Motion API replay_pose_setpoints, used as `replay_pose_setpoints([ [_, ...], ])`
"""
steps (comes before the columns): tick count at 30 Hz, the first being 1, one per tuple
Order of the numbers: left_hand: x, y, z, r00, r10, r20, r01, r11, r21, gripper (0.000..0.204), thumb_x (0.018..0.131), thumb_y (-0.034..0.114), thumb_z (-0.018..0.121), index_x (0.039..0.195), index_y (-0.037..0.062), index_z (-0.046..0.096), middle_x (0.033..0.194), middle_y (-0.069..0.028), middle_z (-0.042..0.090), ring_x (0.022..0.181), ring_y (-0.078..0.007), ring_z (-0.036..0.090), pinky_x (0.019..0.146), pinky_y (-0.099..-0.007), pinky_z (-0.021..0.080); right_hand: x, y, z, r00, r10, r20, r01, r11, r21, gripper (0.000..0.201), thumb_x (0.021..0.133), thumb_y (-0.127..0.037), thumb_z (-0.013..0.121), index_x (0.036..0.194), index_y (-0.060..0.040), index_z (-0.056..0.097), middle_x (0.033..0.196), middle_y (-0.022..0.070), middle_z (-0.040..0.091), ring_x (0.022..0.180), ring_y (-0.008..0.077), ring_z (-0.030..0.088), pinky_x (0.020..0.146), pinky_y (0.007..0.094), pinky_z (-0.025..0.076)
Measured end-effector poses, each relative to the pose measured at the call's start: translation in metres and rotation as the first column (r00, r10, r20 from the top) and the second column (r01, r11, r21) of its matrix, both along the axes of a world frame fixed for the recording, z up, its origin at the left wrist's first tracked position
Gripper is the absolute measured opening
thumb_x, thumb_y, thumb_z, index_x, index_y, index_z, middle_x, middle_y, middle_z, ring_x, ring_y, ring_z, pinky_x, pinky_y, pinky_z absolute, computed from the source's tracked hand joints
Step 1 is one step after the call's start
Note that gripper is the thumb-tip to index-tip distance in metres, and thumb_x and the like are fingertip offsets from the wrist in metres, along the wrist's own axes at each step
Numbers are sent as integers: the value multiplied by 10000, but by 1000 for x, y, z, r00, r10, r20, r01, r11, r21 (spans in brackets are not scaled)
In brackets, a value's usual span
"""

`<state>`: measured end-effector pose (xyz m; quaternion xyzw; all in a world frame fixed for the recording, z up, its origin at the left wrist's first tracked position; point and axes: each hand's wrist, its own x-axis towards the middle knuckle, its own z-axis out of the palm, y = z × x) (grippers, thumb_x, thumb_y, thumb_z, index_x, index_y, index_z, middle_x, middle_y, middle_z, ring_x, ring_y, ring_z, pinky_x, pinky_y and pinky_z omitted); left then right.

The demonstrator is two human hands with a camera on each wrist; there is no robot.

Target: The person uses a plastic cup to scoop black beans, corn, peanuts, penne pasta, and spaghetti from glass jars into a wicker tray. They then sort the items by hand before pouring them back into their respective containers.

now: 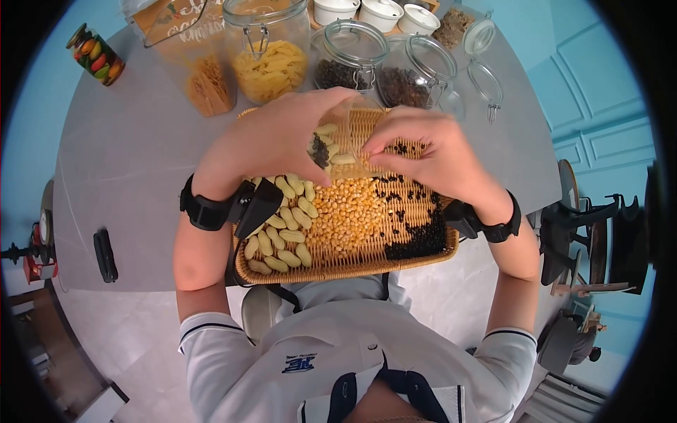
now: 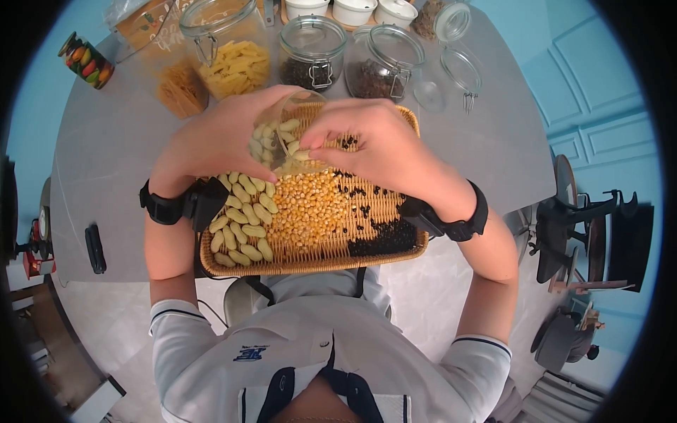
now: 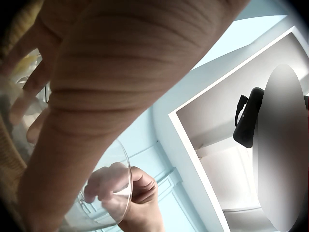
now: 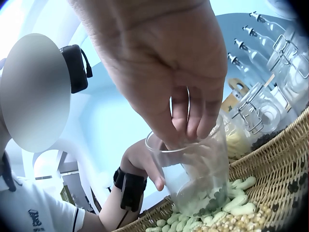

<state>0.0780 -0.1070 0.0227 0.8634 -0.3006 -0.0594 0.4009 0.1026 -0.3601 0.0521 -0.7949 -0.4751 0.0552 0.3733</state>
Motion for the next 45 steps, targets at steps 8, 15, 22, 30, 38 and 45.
replay_pose_setpoints([
  [8, 1, 1, -4, 999, 30, 10, -31, 999, 39, 1021, 612, 97, 897, 1513, 87, 416, 1417, -128, 574, 1300, -297, 549, 1112, -379, 436, -26, -58, -12, 973, 154, -174, -195, 948, -252, 113, 914, -91, 735, 998, -17, 752, 964, 95, 727, 875, 256, 682, 772, 373, 548],
  [15, 1, 1, -4, 1000, -1, 23, 0, 1000, 17, 1021, 608, 89, 897, 1510, 90, 419, 1417, -126, 573, 1300, -298, 548, 1103, -384, 439, -56, -61, -36, 887, 433, -164, -446, 703, -554, 419, 816, 25, 635, 1222, -71, 675, 1139, 91, 592, 1043, 290, 584, 910, 419, 500],
  [22, 1, 2, -3, 1000, -1, 30, 0, 999, 38, 1026, 593, 82, 901, 1504, 100, 432, 1395, -116, 589, 1293, -303, 554, 1093, -380, 447, -57, -71, -46, 867, 473, -159, -481, 710, -514, 345, 861, -12, 599, 1198, -83, 625, 1124, 85, 555, 1069, 288, 567, 899, 401, 491],
  [30, 5, 5, -18, 987, -24, 157, 28, 999, -22, 998, 607, 103, 896, 1493, 79, 438, 1315, -177, 620, 1221, -361, 587, 1019, -416, 486, -54, -67, -47, 897, 420, -136, -425, 735, -528, 84, 820, -32, 641, 902, -37, 657, 993, 74, 576, 953, 274, 600, 839, 399, 512],
  [38, 3, 5, -10, 997, -16, 74, 20, 999, -45, 981, 603, 74, 875, 1494, 103, 465, 1342, -117, 623, 1268, -281, 581, 1080, -371, 457, -53, -69, -48, 911, 401, -99, -378, 715, -589, 70, 742, -36, 664, 800, -16, 633, 977, 76, 584, 939, 265, 613, 820, 396, 544],
  [45, -17, -21, 58, 988, 67, -141, -35, 975, 219, 943, 827, 502, 813, 1500, -8, 393, 1336, -217, 600, 1228, -315, 608, 999, -377, 510, -50, -81, -56, 944, 325, -62, -294, 738, -607, 103, 713, -43, 694, 795, -13, 640, 966, 75, 597, 932, 262, 638, 772, 406, 555],
])
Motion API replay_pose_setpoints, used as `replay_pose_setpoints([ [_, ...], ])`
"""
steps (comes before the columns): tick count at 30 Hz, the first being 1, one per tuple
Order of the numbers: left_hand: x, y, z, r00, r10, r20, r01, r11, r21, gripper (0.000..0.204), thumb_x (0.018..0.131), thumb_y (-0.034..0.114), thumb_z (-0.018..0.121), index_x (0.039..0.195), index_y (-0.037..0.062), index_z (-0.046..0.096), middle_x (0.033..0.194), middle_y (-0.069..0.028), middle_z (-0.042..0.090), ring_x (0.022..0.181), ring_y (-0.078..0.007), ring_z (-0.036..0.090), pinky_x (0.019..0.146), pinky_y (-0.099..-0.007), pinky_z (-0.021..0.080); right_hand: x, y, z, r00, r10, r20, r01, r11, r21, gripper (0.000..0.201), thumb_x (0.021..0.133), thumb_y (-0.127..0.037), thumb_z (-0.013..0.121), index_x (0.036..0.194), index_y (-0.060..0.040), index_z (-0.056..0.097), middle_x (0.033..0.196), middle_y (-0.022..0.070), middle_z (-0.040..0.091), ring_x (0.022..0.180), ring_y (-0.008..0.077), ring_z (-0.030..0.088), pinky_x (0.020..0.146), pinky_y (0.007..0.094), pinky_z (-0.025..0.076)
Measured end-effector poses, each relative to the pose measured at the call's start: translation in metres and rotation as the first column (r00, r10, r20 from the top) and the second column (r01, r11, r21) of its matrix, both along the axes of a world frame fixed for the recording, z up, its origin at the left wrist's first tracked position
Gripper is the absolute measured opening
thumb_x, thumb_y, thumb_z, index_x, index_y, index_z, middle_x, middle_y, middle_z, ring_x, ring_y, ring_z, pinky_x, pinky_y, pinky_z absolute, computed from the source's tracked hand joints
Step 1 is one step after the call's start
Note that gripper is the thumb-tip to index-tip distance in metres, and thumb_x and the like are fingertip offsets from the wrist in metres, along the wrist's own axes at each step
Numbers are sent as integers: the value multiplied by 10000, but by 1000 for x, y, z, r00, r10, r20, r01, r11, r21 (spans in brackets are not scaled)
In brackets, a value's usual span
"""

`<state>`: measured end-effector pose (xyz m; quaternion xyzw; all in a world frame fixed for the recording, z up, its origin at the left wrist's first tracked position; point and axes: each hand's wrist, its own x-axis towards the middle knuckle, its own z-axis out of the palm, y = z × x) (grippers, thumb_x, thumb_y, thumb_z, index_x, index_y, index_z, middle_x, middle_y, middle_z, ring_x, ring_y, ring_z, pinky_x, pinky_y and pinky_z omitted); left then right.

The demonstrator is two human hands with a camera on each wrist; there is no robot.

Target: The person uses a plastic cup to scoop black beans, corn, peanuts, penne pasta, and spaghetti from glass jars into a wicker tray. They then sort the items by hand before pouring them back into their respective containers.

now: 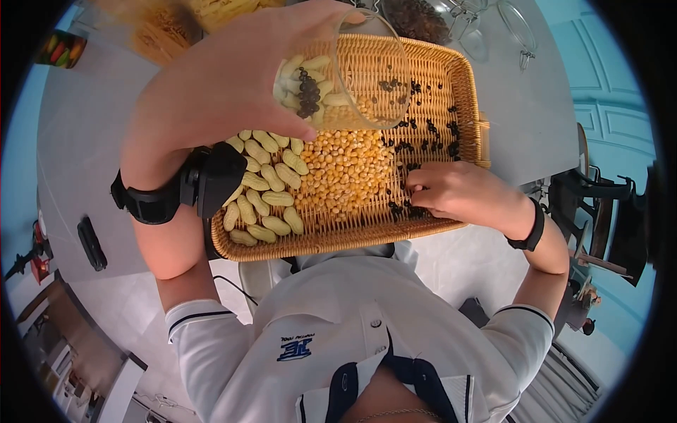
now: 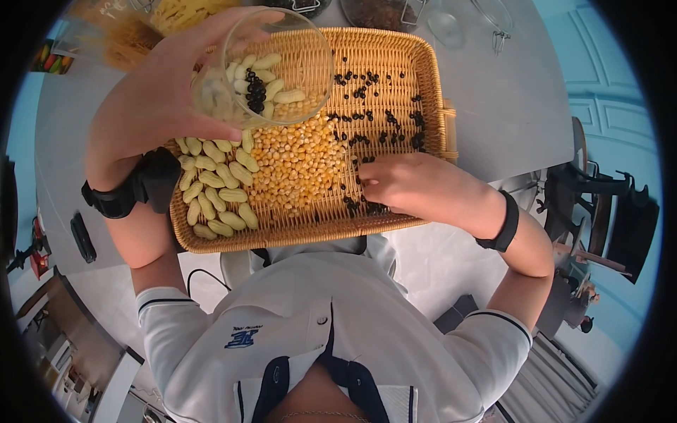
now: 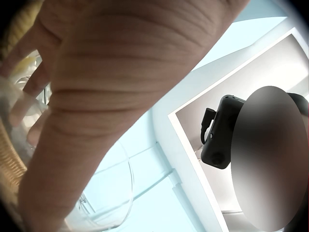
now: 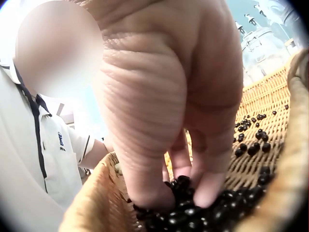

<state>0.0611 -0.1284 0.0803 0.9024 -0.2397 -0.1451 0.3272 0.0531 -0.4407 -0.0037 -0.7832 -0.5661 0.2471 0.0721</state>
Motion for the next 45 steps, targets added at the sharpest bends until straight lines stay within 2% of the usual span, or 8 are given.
replay_pose_setpoints([
  [11, 10, 14, -24, 997, -56, 59, 59, 997, -46, 979, 794, 473, 847, 1528, 30, 373, 1363, -182, 588, 1235, -299, 592, 1002, -380, 499, 47, -12, -7, 922, -297, -247, 329, 939, 100, 195, 776, 22, 789, 969, 10, 763, 905, 108, 738, 780, 249, 719, 700, 335, 575],
  [14, 15, 17, -46, 988, -66, 141, 88, 984, -157, 963, 664, 206, 871, 1513, 84, 433, 1359, -114, 610, 1279, -258, 583, 1075, -353, 459, 59, -11, 3, 853, -415, -317, 454, 889, 58, 164, 826, 0, 794, 988, 9, 773, 918, 95, 767, 759, 167, 740, 673, 287, 580],
  [17, 18, 16, -66, 978, -88, 191, 137, 956, -261, 991, 605, 95, 883, 1504, 113, 467, 1343, -77, 626, 1275, -240, 588, 1090, -336, 448, 77, -11, 14, 577, -639, -509, 699, 708, -96, 156, 842, 1, 793, 997, 22, 778, 897, 86, 771, 700, 128, 733, 637, 257, 577],
  [21, 20, 12, -69, 975, -98, 197, 155, 941, -301, 995, 607, 136, 893, 1503, 101, 461, 1325, -99, 622, 1240, -263, 596, 1062, -347, 457, 95, 0, 56, 477, -636, -606, 772, 634, -57, 173, 853, -9, 795, 1014, 51, 771, 860, 98, 759, 685, 129, 730, 634, 229, 584],
  [29, 17, 4, -70, 988, -58, 141, 99, 947, -307, 980, 608, 153, 903, 1483, 81, 467, 1318, -119, 623, 1219, -291, 594, 1041, -366, 467, 82, 73, 86, 873, -400, -278, 453, 877, 159, 261, 807, -89, 808, 1023, 47, 754, 722, 103, 698, 686, 124, 696, 614, 261, 509],
  [31, 19, 5, -68, 990, -52, 135, 90, 952, -291, 972, 607, 146, 905, 1474, 78, 472, 1320, -121, 626, 1214, -296, 597, 1037, -370, 470, 73, 85, 88, 921, -348, -173, 383, 890, 246, 245, 803, -91, 791, 1016, 22, 751, 762, 140, 700, 707, 217, 698, 662, 322, 533],
  [39, 17, 9, -58, 989, -57, 135, 100, 939, -330, 979, 593, 126, 909, 1466, 62, 470, 1314, -122, 646, 1227, -287, 619, 1035, -363, 478, 67, 96, 81, 988, -140, -59, 152, 908, 390, 202, 849, -46, 740, 1049, -29, 755, 913, 166, 731, 869, 351, 703, 796, 411, 547],
  [45, 17, 13, -61, 993, -40, 110, 79, 925, -371, 989, 612, 131, 900, 1494, 85, 455, 1350, -125, 625, 1266, -279, 598, 1077, -359, 457, 62, 94, 78, 979, -157, -127, 192, 920, 343, 208, 852, -41, 736, 1058, -47, 761, 932, 167, 724, 852, 354, 684, 790, 393, 546],
])
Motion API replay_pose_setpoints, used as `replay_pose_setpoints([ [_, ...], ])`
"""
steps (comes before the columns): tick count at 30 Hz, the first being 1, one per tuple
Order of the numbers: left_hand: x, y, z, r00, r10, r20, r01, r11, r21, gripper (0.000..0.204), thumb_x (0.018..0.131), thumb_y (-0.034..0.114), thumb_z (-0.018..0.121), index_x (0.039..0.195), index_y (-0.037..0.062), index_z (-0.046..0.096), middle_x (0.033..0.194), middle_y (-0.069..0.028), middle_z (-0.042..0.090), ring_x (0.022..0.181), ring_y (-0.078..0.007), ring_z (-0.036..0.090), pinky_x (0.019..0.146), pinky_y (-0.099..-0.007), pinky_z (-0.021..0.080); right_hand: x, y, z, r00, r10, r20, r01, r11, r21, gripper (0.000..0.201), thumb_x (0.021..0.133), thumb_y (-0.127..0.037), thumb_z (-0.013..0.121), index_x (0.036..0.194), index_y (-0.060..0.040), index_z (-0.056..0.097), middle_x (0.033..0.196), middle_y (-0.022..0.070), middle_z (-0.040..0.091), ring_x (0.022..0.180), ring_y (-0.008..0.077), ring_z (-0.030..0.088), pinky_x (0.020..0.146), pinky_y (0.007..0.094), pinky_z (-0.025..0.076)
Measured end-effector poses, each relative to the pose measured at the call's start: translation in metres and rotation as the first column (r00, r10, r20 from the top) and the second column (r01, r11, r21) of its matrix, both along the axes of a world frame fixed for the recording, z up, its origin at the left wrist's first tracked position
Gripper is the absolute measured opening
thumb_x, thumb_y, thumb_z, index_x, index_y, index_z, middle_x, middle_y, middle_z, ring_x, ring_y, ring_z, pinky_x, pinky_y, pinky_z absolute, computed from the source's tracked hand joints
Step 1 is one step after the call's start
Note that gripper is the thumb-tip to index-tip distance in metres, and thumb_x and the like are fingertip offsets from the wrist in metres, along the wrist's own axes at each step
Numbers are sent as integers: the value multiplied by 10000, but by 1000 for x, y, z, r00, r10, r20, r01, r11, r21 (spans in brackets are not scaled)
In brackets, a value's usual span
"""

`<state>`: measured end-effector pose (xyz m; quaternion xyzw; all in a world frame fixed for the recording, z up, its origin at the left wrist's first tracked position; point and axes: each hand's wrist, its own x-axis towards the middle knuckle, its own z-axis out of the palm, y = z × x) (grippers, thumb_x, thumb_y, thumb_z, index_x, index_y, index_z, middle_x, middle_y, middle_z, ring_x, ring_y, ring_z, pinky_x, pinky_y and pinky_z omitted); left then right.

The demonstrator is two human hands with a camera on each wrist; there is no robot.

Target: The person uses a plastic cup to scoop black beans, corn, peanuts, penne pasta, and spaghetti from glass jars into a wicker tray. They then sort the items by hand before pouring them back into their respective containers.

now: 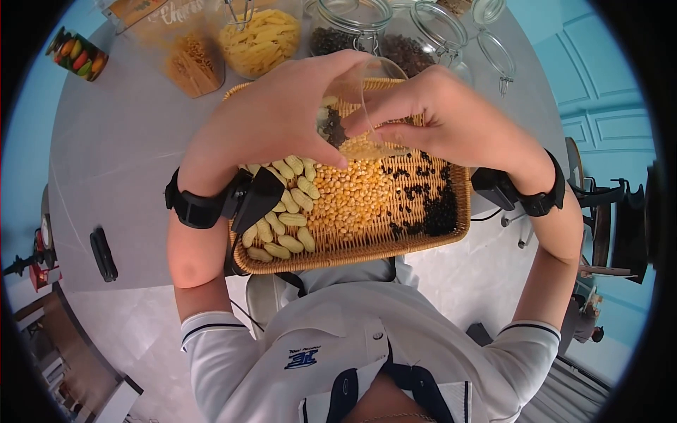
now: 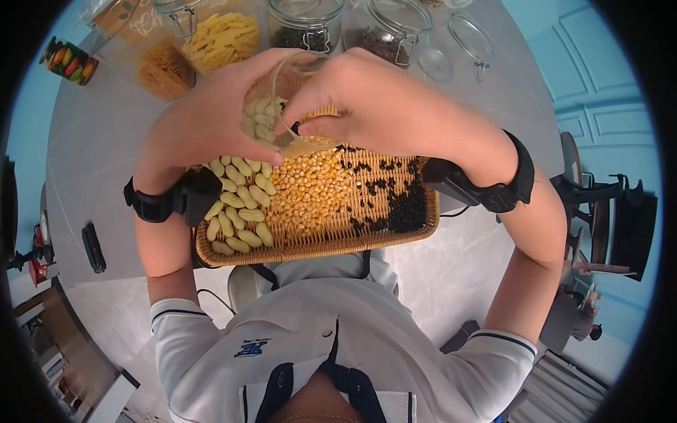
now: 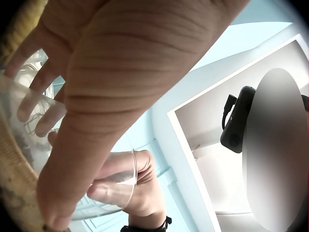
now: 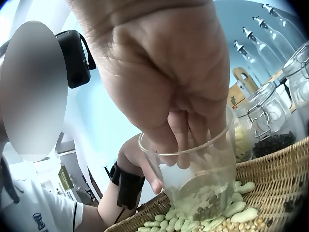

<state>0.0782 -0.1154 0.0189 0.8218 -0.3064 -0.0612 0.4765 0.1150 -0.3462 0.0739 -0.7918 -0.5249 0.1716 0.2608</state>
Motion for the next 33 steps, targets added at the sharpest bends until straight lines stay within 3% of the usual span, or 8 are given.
replay_pose_setpoints([
  [6, -1, 3, 7, 998, 19, 61, -23, 997, 77, 993, 624, 162, 897, 1505, 93, 445, 1349, -137, 620, 1276, -280, 580, 1098, -374, 438, -2, -15, -4, 985, -149, 85, 120, 953, 278, 158, 826, -63, 793, 983, -49, 784, 898, 111, 748, 803, 226, 708, 771, 318, 552],
  [9, 1, 6, 9, 999, 8, 33, -11, 996, 87, 1000, 622, 179, 901, 1509, 107, 446, 1328, -143, 627, 1264, -285, 581, 1095, -378, 435, -15, -58, -19, 910, -413, 32, 377, 858, 349, 172, 807, -62, 817, 974, -38, 784, 921, 69, 756, 806, 169, 701, 751, 303, 553],
  [11, 1, 7, 9, 999, 18, 47, -22, 996, 85, 1008, 617, 172, 906, 1512, 118, 446, 1317, -143, 630, 1250, -286, 584, 1085, -385, 441, -32, -100, -27, 810, -578, 95, 557, 811, 180, 473, 758, -187, 890, 1175, -32, 730, 1155, 108, 719, 1032, 226, 685, 908, 363, 541],
  [14, -3, 9, 10, 998, 53, 38, -54, 998, 40, 1016, 610, 149, 911, 1515, 132, 449, 1310, -136, 633, 1241, -274, 583, 1073, -398, 450, -62, -155, -62, 839, -543, 43, 534, 836, 128, 1060, 609, -372, 982, 1497, -62, 491, 1542, 212, 443, 1414, 355, 458, 1136, 453, 401],
  [17, -5, 14, 15, 996, 84, -28, -83, 996, 15, 1034, 593, 107, 910, 1519, 143, 452, 1325, -120, 628, 1260, -252, 570, 1074, -402, 454, -97, -171, -91, 854, -511, -98, 516, 856, 31, 1492, 457, -489, 1016, 1637, -86, 194, 1687, 268, 41, 1577, 411, 65, 1244, 510, 197],
  [20, -8, 18, 25, 991, 115, -73, -112, 993, 46, 1055, 575, 66, 904, 1525, 145, 452, 1359, -104, 613, 1295, -230, 552, 1084, -395, 450, -102, -169, -104, 852, -516, -92, 522, 850, 64, 1565, 431, -488, 1023, 1654, -114, 121, 1681, 289, -100, 1577, 420, -41, 1244, 530, 188],
  [30, -23, 17, 32, 982, 188, -31, -188, 982, 6, 1044, 577, 25, 907, 1515, 138, 464, 1333, -112, 634, 1236, -216, 566, 1033, -365, 447, -97, -174, -123, 879, -465, -103, 476, 843, 252, 1497, 482, -495, 1009, 1653, -123, 153, 1685, 291, -59, 1575, 434, 15, 1241, 531, 193],
  [33, -27, 12, 44, 971, 201, -127, -195, 979, 58, 1122, 514, 23, 912, 1528, 50, 431, 1392, -105, 595, 1351, -208, 514, 1173, -354, 348, -96, -175, -129, 883, -457, -107, 467, 836, 287, 1491, 485, -493, 1006, 1654, -133, 155, 1685, 290, -55, 1575, 436, 28, 1242, 526, 193],
])
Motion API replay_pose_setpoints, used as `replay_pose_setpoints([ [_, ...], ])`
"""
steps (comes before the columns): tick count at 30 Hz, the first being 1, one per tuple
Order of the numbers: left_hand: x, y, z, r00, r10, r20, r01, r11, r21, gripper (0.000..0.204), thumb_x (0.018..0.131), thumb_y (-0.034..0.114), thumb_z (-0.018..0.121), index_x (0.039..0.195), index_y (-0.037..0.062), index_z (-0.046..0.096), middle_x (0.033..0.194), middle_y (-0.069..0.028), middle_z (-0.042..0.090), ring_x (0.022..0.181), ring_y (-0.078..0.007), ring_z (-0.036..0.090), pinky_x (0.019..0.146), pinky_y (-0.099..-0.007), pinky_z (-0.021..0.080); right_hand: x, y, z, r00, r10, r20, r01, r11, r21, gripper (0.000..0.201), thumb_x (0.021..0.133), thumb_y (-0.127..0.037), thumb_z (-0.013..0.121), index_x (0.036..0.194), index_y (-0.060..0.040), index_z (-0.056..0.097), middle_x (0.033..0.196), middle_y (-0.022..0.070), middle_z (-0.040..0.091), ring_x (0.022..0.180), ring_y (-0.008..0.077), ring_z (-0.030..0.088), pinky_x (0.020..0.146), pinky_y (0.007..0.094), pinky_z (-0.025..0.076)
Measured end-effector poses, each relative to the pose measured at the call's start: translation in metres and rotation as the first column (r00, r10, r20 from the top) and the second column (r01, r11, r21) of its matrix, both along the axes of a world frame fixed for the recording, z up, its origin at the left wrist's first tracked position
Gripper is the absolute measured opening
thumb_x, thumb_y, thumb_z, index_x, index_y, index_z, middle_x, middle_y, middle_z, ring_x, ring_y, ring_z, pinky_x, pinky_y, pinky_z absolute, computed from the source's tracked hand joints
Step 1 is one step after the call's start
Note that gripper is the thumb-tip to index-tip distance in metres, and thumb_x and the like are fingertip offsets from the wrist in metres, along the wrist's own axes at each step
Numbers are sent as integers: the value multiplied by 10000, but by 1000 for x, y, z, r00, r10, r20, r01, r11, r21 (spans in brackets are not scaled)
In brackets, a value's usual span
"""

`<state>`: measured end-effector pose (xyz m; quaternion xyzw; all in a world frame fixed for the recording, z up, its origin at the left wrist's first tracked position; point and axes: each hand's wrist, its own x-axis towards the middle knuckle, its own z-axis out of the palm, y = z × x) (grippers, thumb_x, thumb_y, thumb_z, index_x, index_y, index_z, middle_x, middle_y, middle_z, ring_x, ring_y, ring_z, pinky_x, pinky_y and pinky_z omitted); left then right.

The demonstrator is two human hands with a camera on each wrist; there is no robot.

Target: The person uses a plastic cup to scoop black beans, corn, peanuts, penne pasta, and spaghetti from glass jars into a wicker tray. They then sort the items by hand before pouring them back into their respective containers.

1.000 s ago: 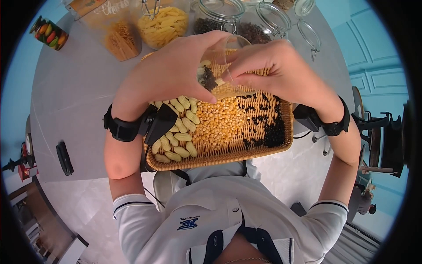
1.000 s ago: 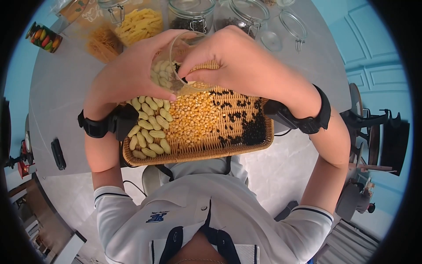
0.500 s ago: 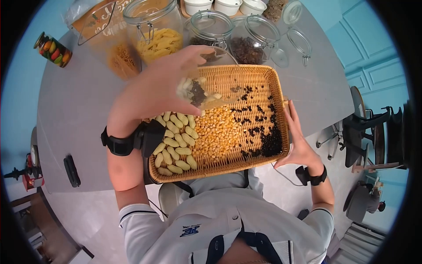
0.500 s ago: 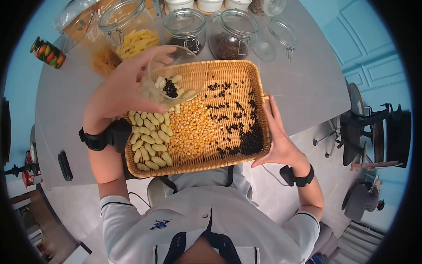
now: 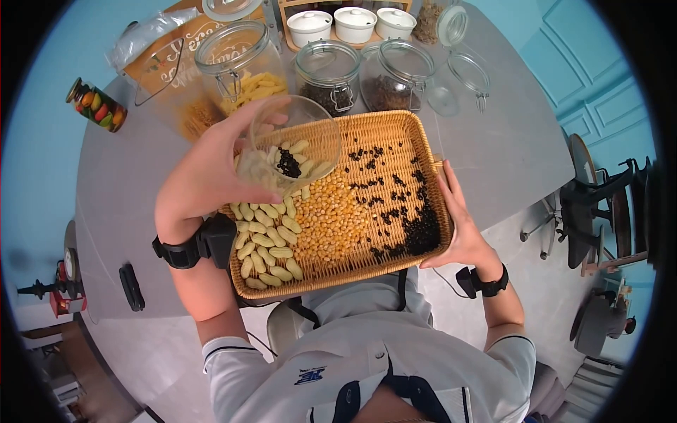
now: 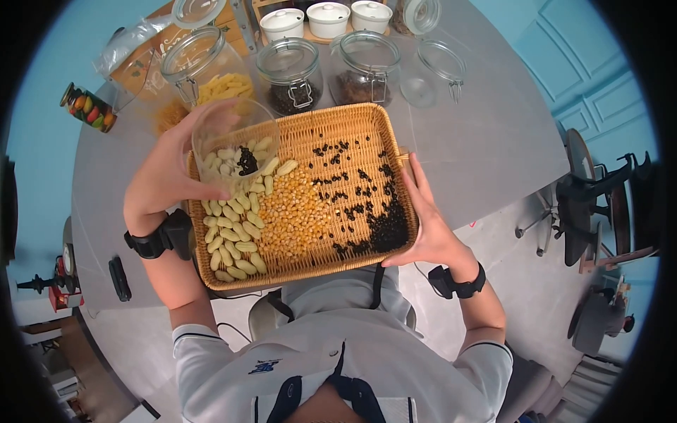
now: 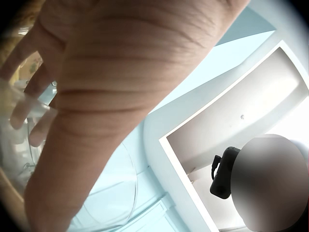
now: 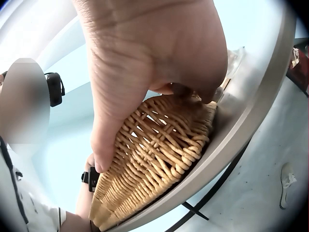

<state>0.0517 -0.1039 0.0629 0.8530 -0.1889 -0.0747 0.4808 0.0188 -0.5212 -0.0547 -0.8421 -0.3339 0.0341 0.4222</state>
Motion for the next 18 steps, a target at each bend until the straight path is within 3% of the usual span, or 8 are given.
replay_pose_setpoints([
  [3, -2, -5, 3, 1000, 6, -11, -6, 1000, -27, 1124, 508, 22, 913, 1525, 51, 435, 1390, -105, 599, 1347, -207, 514, 1178, -350, 337, -1, 1, 1, 1000, -13, -10, 13, 1000, 8, 1486, 485, -487, 1005, 1655, -143, 156, 1686, 291, -49, 1574, 438, 39, 1243, 522, 195],
  [6, -2, -2, -4, 995, -22, 102, 24, 1000, -18, 1046, 562, 31, 906, 1510, 122, 472, 1325, -91, 626, 1238, -200, 552, 997, -341, 432, 1, 1, 1, 1000, -12, 9, 12, 1000, 5, 1481, 487, -484, 1004, 1655, -144, 160, 1686, 294, -42, 1573, 441, 44, 1243, 523, 197],
  [14, -5, -7, 0, 995, -22, 97, 23, 1000, -12, 1049, 564, 36, 908, 1513, 119, 468, 1340, -110, 626, 1263, -214, 554, 1017, -339, 428, 4, 0, 1, 1000, -4, 14, 4, 1000, 5, 1500, 470, -514, 1002, 1648, -106, 168, 1686, 295, -38, 1571, 448, 40, 1243, 523, 199],
  [17, -3, -8, -4, 995, -35, 97, 39, 998, -43, 1045, 567, 32, 906, 1511, 118, 468, 1342, -110, 627, 1273, -223, 556, 1031, -345, 430, -1, -4, 20, 999, -33, 9, 34, 989, -144, 1515, 446, -550, 995, 1634, -60, 192, 1693, 266, 61, 1573, 432, 66, 1245, 528, 198],
  [18, -1, -9, -5, 994, -41, 97, 47, 997, -57, 1042, 569, 29, 904, 1511, 118, 468, 1343, -110, 627, 1275, -226, 557, 1038, -348, 431, -1, -2, 31, 999, -14, 51, 21, 990, -140, 1430, 496, -542, 978, 1614, -45, 236, 1672, 258, 142, 1556, 431, 135, 1234, 522, 231],
])
